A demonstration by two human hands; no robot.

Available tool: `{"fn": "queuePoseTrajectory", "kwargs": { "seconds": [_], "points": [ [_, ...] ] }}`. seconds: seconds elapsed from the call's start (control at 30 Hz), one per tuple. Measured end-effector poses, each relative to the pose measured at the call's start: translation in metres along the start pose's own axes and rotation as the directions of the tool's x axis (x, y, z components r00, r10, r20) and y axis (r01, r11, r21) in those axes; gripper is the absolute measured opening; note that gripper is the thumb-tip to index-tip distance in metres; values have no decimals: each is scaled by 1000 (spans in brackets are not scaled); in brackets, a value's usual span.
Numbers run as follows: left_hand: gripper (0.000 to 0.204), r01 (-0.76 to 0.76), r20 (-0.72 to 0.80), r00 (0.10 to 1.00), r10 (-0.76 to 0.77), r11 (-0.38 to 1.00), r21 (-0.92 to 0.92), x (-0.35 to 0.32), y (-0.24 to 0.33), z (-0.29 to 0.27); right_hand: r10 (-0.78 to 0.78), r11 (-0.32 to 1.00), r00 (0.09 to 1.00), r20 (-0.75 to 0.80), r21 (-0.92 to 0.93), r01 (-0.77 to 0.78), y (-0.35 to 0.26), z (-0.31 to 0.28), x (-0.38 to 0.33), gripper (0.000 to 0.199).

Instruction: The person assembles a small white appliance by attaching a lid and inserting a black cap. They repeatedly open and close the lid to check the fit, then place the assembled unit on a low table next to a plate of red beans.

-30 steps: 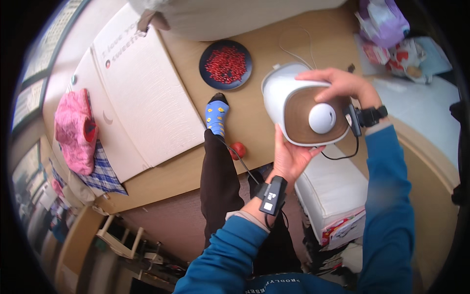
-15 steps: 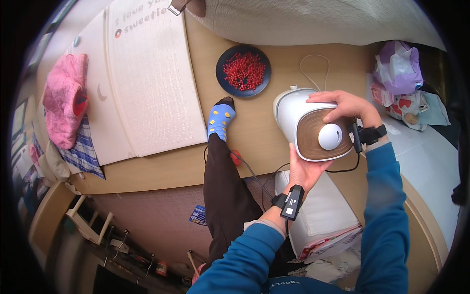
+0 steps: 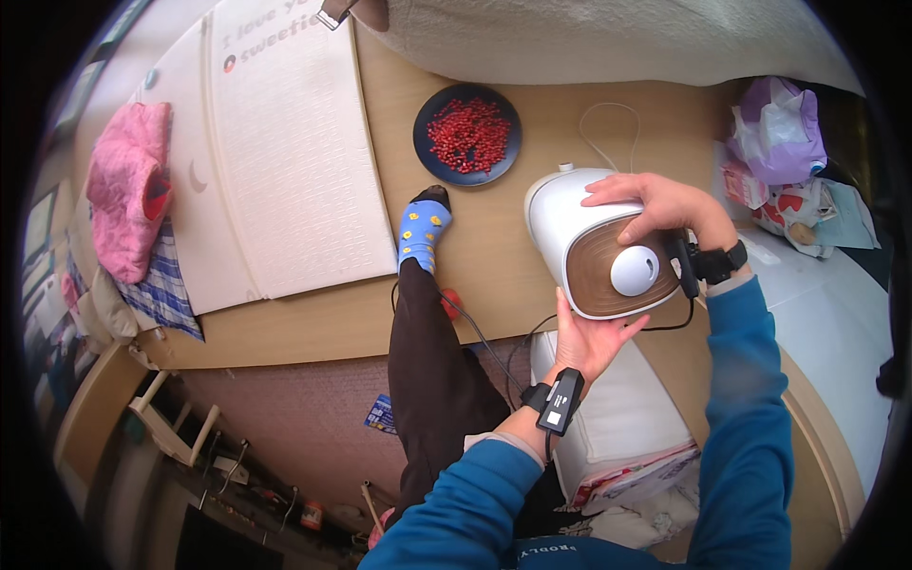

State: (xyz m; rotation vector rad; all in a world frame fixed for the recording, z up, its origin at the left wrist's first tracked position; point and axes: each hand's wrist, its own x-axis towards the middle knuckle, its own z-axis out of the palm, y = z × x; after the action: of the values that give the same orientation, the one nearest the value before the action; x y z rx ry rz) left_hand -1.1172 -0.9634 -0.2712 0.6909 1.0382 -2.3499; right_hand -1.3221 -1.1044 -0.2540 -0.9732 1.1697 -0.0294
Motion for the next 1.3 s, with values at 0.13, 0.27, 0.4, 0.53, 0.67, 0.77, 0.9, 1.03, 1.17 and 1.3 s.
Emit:
{"fn": "queuePoseTrajectory", "kwargs": {
  "seconds": [0.13,0.27,0.4,0.53,0.67,0.77,0.9,1.03,1.17,1.3],
  "points": [
    [82,-26,-79,996,36,992,121,-2,12,9,13,998,1000,12,61,-13,1,0,6,69],
    [83,-43,-216,971,102,964,264,6,34,17,-69,997,997,-35,19,69,9,2,3,65],
    [79,-61,-322,928,190,927,370,16,51,17,-164,968,880,-446,-246,55,34,13,-32,62],
    [72,-142,-275,921,275,897,419,30,70,12,302,904,737,-604,428,-19,63,37,-43,55],
    [70,-173,-222,923,314,854,490,37,78,8,340,755,774,-534,646,114,71,51,-41,59],
    [65,-167,-238,917,319,851,497,35,76,9,350,738,792,-500,668,95,64,51,-42,59],
    [61,-129,-293,908,298,866,483,37,72,13,372,747,776,-510,661,77,58,48,-42,46],
    [62,-135,-252,927,279,873,469,41,75,11,308,847,746,-591,528,69,60,53,-38,48],
    [62,-141,-200,948,247,892,430,40,78,5,265,870,759,-595,487,78,62,54,-37,54],
    [64,-135,-262,921,290,864,485,43,71,4,270,857,777,-568,510,75,64,48,-41,57]
  ]
}}
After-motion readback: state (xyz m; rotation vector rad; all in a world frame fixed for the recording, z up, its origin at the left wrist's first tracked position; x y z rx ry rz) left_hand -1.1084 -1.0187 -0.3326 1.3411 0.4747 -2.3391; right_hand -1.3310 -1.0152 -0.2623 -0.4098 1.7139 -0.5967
